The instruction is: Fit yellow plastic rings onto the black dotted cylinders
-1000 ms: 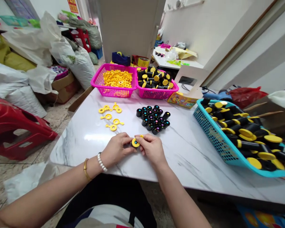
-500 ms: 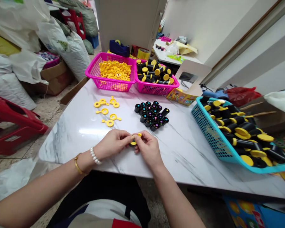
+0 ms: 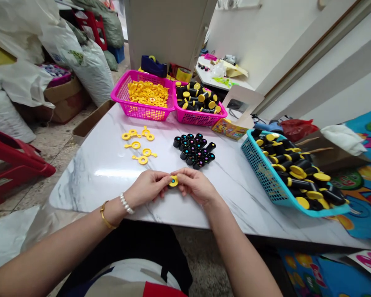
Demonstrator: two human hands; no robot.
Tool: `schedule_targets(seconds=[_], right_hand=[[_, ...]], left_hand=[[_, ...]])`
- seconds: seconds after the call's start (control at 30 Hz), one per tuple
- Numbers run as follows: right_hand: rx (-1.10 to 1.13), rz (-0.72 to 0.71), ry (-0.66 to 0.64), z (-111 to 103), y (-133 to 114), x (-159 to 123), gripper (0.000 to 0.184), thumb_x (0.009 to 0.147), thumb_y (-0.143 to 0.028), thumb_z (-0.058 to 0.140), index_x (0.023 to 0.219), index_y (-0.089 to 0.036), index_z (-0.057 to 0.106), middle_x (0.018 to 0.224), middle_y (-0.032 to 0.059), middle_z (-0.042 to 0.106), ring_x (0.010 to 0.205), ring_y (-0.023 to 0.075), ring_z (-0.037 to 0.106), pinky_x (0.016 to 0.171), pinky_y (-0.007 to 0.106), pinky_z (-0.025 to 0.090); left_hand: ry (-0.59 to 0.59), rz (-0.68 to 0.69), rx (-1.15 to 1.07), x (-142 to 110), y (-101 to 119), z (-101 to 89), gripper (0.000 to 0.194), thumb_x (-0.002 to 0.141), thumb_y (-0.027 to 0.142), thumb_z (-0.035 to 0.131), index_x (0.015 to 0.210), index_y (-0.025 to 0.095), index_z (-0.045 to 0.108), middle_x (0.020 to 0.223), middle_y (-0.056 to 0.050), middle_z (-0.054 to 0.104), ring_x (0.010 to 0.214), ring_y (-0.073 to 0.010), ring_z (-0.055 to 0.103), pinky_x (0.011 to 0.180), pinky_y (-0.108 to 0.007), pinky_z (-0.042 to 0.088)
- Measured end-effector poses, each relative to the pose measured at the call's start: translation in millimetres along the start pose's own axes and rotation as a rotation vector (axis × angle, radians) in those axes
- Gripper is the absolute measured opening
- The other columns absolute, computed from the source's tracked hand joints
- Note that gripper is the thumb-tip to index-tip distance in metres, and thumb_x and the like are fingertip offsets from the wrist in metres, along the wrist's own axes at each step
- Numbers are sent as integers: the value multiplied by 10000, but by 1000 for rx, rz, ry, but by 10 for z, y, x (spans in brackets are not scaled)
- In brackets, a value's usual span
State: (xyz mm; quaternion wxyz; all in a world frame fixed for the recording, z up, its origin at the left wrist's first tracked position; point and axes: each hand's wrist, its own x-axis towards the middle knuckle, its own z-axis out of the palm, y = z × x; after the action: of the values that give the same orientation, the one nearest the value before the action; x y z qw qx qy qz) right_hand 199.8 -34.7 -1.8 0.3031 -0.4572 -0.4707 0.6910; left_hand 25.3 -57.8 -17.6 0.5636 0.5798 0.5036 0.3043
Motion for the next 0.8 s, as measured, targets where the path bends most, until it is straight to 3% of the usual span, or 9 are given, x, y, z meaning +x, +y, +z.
schedule_targets(seconds=[0.1, 0.27, 0.43, 0.53, 0.6, 0.67, 0.73, 0.8], right_hand=[[-100, 71, -133, -5, -81, 59, 260, 701, -303, 716, 883, -175, 582, 638, -51, 587, 388, 33, 415, 343, 146, 379], [-169, 77, -96, 99, -85, 88, 215, 714, -290, 631, 897, -198, 569, 596, -71, 596, 350, 52, 461, 375, 207, 481], [-269, 99, -95, 192, -40, -66, 243, 757, -344, 555, 909, -176, 642, 499, -57, 566, 346, 81, 528, 363, 176, 455], [-242, 12, -67, -45, -108, -257, 346, 760, -371, 594, 1046, -181, 632, 624, -23, 629, 452, 90, 604, 425, 175, 480], [-346, -152, 157, -351, -223, -480, 357, 774, -368, 588, 1077, -185, 638, 701, -5, 645, 479, 92, 612, 419, 177, 470], [-526, -320, 520, -742, -390, -741, 320, 800, -360, 560, 1048, -188, 665, 688, -6, 639, 475, 102, 603, 407, 186, 445], [-661, -454, 890, -1169, -582, -988, 299, 830, -363, 529, 1036, -204, 678, 657, -16, 631, 486, 111, 595, 437, 206, 434], [-690, -507, 1079, -1578, -761, -1204, 259, 838, -349, 534, 1016, -228, 677, 605, -28, 612, 474, 122, 575, 473, 238, 436]], left_hand=[[21, -47, -105, 48, -20, -7, 564, 863, 636, 345, 766, 151, 616, 517, -1, 581, 348, -92, 489, 353, -190, 344], [72, -25, -193, 16, -4, -11, 612, 852, 698, 288, 1025, 169, 542, 569, 6, 597, 369, -121, 529, 345, -210, 353], [35, 52, 20, -142, 7, -71, 543, 862, 646, 339, 1150, 212, 495, 552, 32, 594, 414, -152, 542, 392, -245, 404], [162, 170, 294, -152, -57, -309, 478, 763, 644, 494, 1048, 265, 555, 683, 26, 663, 581, -188, 629, 577, -318, 517], [335, 234, 512, -127, -150, -551, 360, 738, 640, 490, 947, 357, 566, 775, 73, 682, 706, -219, 647, 676, -379, 533], [484, 344, 714, -75, -294, -810, 308, 752, 611, 444, 931, 387, 555, 907, 89, 680, 876, -264, 633, 804, -455, 512], [539, 442, 925, 8, -459, -1027, 314, 769, 566, 396, 938, 363, 566, 989, 49, 667, 1005, -315, 583, 894, -518, 464], [551, 463, 1080, 105, -584, -1155, 362, 776, 540, 382, 948, 297, 589, 1000, -39, 660, 982, -341, 575, 899, -523, 456]])
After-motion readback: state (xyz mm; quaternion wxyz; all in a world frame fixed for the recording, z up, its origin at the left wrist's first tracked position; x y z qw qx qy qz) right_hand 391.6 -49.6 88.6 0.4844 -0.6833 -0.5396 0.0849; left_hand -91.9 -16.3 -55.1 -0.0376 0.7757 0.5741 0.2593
